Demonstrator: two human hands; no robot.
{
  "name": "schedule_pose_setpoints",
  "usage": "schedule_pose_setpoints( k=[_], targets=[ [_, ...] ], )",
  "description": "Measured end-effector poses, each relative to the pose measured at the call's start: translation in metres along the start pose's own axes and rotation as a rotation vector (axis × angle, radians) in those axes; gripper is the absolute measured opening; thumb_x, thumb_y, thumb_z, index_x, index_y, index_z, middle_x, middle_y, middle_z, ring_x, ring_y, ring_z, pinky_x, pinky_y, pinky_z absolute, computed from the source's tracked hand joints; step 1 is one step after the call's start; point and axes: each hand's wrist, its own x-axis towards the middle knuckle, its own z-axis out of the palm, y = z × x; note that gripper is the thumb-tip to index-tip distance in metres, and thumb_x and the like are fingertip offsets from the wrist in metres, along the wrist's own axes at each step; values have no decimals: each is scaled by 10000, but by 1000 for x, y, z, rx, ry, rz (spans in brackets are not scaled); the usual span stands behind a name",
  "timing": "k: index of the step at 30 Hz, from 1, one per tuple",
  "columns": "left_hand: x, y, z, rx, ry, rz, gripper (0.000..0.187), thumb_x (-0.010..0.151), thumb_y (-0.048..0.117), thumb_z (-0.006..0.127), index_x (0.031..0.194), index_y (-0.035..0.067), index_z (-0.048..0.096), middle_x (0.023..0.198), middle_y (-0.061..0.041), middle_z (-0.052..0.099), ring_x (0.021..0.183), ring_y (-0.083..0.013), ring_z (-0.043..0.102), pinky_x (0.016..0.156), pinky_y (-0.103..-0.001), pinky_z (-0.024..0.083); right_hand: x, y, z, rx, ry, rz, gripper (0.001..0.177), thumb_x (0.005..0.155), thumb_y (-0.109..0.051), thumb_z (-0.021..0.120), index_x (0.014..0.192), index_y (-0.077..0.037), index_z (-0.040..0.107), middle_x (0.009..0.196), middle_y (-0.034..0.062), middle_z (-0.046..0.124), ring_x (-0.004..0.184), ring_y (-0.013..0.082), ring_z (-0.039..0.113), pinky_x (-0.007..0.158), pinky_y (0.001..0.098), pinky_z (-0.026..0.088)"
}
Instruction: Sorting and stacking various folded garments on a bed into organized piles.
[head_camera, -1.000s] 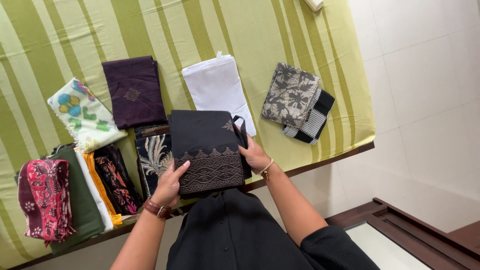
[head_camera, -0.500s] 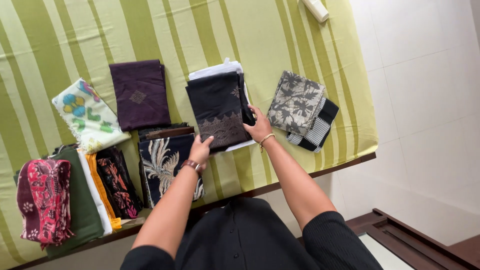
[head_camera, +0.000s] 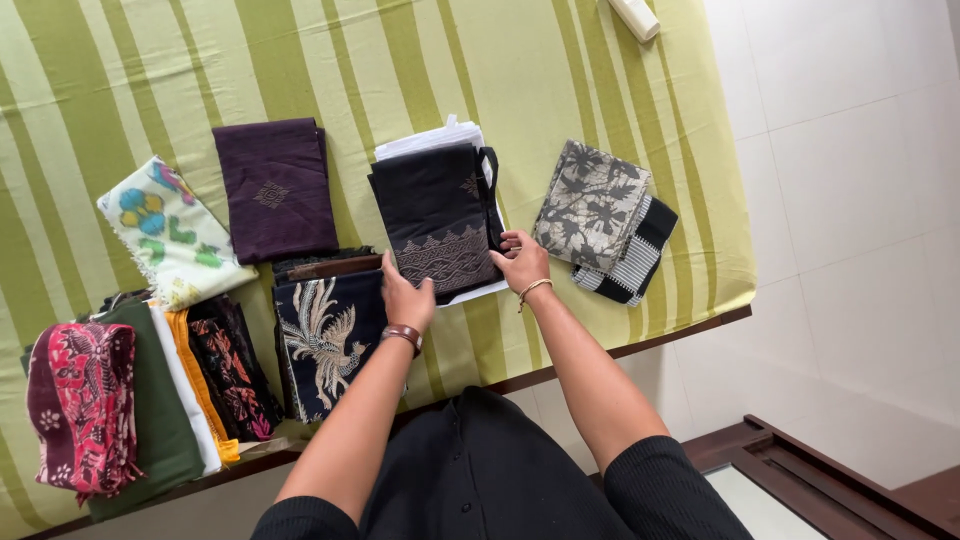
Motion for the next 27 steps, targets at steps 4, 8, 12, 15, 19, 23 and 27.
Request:
schedule_pose_setpoints(
  k=[4,8,12,15,19,23,27],
  targets=[
    [-21,40,4,490,130,447,1170,629,454,893,1601,193,296,1505,-187,376,1376,-373,404,1135,-538,303,8,4,3,28,-48,24,435,768,-121,858,1174,-212,732,925,47,786,841,163,761,788,294,624],
    [-17,38,41,658,-16,527,1054,700,513,852,1575,217,346,1557,-143,357,1417,-313,366,1162,-522,276,-2,-5,6,232,-193,11,321,875,-165,809,1191,-148,756,965,190,760,826,234,758,722,365,649],
    [6,19,68,718,78,644,709,843,369,738,1498,233,502,1510,-57,470,1335,-277,451,1085,-463,359,-5,-6,7,593,-264,84,264,986,-80,682,1226,28,696,915,254,746,733,247,760,693,352,674],
    [24,-4,71,511,76,545,458,936,335,636,1390,317,591,1440,102,589,1301,-178,530,1052,-396,417,-6,-11,-1,563,-204,-3,475,951,7,691,1398,60,541,1005,297,706,771,338,753,672,414,684],
    [37,12,37,0,-11,87,488,1051,563,418,1385,257,600,1237,-108,719,1168,-356,661,1011,-505,499,1,-36,-11,414,-178,-78,793,874,98,681,1557,-37,302,1005,243,691,741,329,755,691,381,685],
    [62,-9,20,-204,233,89,431,1080,459,485,1258,104,653,1144,-185,726,1136,-377,665,983,-482,518,13,-55,-4,329,-93,-170,512,946,55,614,1435,-47,501,935,199,714,663,288,745,579,345,677],
    [63,-3,2,-357,287,136,419,1104,375,487,1191,-2,650,1131,-245,711,1170,-418,629,991,-502,504,4,-62,5,254,61,-222,184,990,-54,639,1132,-15,749,960,182,720,685,271,752,507,317,665]
  ],
)
